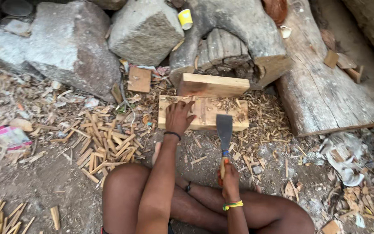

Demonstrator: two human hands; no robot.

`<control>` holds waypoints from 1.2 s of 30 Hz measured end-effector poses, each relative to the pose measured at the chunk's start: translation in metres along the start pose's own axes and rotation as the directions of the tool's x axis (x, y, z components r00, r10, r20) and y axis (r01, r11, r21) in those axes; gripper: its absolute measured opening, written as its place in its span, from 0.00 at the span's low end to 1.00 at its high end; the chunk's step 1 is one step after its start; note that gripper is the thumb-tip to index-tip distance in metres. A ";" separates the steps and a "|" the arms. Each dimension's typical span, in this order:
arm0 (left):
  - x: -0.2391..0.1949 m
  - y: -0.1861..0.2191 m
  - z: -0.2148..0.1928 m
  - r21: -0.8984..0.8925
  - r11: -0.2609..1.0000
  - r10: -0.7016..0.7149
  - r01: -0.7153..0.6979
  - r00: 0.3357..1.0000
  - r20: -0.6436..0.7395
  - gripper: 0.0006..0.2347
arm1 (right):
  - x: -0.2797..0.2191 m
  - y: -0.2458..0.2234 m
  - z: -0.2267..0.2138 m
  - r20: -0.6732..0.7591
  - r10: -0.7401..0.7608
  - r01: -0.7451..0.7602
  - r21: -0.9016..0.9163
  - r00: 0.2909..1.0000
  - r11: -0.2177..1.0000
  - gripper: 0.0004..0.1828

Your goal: The person sits on the ground and uses a curved blade to carve a rectangular piece of wood. They repeatedly strike the wood with the tool to remove shavings and shape the surface.

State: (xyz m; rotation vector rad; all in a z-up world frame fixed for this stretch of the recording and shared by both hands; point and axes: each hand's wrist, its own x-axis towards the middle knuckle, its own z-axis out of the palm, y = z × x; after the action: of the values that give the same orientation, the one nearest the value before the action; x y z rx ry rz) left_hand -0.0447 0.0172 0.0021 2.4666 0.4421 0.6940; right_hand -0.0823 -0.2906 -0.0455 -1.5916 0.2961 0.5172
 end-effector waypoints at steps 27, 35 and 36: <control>0.000 -0.007 0.041 -0.039 0.997 -0.067 0.069 0.995 0.070 0.36 | -0.020 -0.013 0.014 -0.047 -0.005 0.008 0.063 0.999 0.998 0.19; -0.012 0.056 0.051 -0.387 0.914 0.222 -0.118 0.946 0.235 0.31 | -0.032 -0.009 0.035 -0.042 -0.078 0.076 -0.051 0.996 0.996 0.21; -0.015 0.066 0.050 -0.424 0.897 0.264 -0.126 0.921 0.286 0.31 | -0.033 -0.009 0.039 -0.031 -0.058 0.057 -0.052 0.998 0.997 0.21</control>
State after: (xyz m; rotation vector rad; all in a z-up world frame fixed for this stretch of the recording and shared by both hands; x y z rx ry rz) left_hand -0.0184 -0.0626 -0.0015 2.1891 -0.0834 0.3743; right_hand -0.1118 -0.2553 -0.0220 -1.6547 0.2624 0.4583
